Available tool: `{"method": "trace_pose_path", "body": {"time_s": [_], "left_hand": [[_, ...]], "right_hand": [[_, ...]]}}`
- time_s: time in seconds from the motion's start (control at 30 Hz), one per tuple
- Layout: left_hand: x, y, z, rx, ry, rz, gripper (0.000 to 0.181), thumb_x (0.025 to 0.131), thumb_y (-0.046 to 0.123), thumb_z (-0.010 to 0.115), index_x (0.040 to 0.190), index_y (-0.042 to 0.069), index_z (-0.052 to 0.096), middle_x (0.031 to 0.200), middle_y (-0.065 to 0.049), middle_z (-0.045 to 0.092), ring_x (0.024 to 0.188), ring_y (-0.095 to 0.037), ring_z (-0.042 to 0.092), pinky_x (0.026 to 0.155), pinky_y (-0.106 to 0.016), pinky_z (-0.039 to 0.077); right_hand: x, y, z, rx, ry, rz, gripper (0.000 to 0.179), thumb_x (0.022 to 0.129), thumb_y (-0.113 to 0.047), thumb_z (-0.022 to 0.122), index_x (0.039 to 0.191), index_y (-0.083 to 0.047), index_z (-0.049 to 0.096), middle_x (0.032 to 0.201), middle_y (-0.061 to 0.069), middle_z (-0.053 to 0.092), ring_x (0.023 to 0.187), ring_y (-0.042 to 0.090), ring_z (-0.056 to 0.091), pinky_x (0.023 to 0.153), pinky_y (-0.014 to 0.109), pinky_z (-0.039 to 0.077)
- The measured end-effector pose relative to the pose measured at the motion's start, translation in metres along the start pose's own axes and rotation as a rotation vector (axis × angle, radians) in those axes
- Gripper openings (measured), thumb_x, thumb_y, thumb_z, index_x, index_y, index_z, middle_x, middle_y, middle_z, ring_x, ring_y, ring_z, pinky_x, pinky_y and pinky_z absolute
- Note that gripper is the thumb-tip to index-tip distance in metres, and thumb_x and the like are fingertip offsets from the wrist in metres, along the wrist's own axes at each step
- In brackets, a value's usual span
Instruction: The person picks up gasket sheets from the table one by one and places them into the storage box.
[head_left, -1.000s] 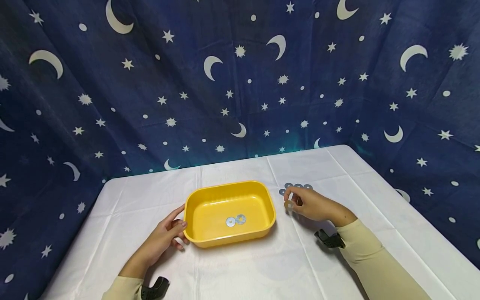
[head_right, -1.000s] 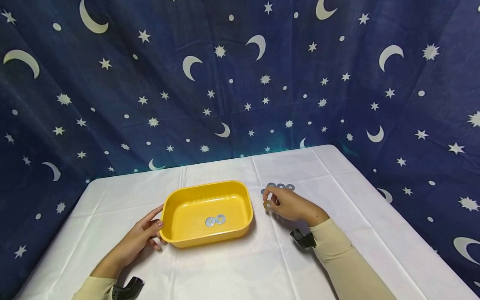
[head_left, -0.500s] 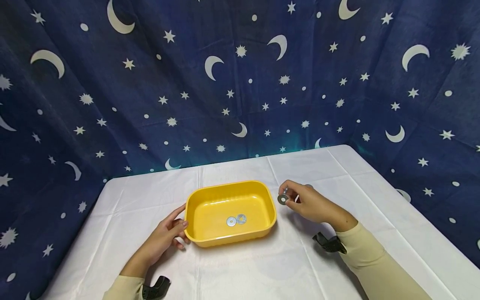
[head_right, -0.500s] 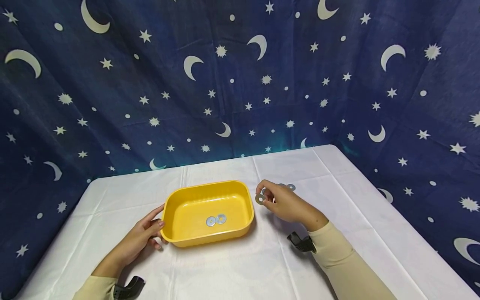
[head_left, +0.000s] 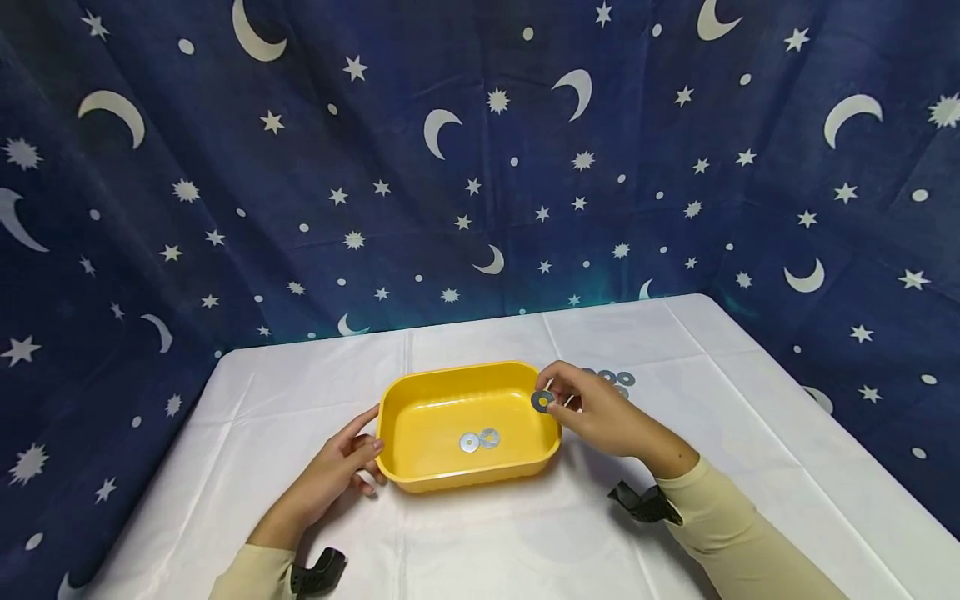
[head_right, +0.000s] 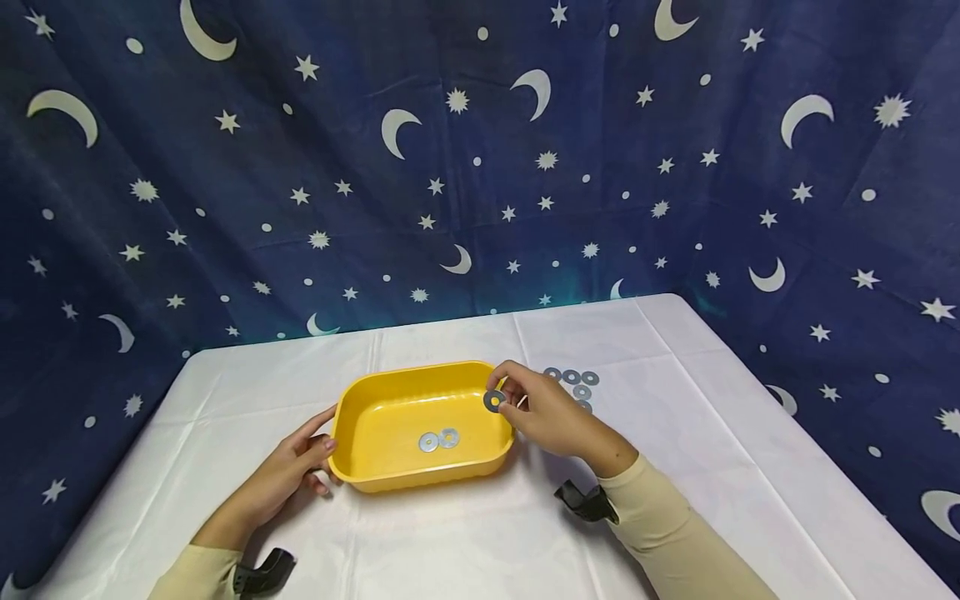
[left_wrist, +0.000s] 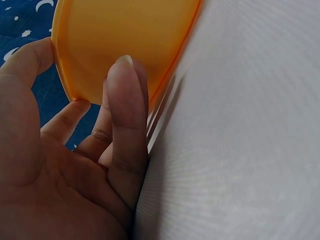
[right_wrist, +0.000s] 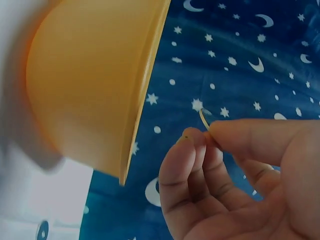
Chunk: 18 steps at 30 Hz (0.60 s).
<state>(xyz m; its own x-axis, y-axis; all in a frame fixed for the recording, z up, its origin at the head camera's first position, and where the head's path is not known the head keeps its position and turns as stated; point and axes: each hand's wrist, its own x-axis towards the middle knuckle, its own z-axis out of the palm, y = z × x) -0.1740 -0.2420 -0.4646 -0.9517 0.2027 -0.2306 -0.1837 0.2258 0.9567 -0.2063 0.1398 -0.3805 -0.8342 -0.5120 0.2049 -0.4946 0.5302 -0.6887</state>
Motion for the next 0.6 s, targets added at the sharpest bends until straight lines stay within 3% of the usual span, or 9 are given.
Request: {"method": "trace_pose_path", "body": {"time_s": [0.27,0.4,0.6], "left_hand": [[0.000,0.000,0.000,0.001,0.023,-0.021,0.060,0.091,0.032,0.056,0.142,0.037,0.026,0.104,-0.015,0.052,0.074,-0.026,0.065,0.059,-0.033,0.057],[0.000,0.000,0.001,-0.001,0.022,-0.019,0.060,0.090,0.032,0.057,0.142,0.038,0.027,0.105,-0.014,0.052,0.074,-0.026,0.065,0.059,-0.034,0.057],[0.001,0.001,0.003,0.009,0.023,-0.020,0.060,0.090,0.034,0.057,0.142,0.037,0.027,0.103,-0.013,0.052,0.075,-0.026,0.065,0.060,-0.034,0.057]], "right_hand": [[0.016,-0.005,0.017,0.041,-0.043,0.054,0.023,0.088,-0.009,0.058,0.109,-0.018,0.053,0.083,-0.002,0.054,0.076,0.016,0.052,0.064,0.024,0.048],[0.023,-0.008,0.028,0.045,-0.051,0.069,0.022,0.088,-0.009,0.059,0.105,-0.022,0.053,0.081,-0.002,0.053,0.075,0.015,0.051,0.063,0.023,0.048],[0.031,-0.011,0.045,0.046,-0.074,0.038,0.023,0.086,-0.007,0.059,0.102,-0.022,0.053,0.078,-0.003,0.052,0.073,0.013,0.051,0.060,0.021,0.047]]}}
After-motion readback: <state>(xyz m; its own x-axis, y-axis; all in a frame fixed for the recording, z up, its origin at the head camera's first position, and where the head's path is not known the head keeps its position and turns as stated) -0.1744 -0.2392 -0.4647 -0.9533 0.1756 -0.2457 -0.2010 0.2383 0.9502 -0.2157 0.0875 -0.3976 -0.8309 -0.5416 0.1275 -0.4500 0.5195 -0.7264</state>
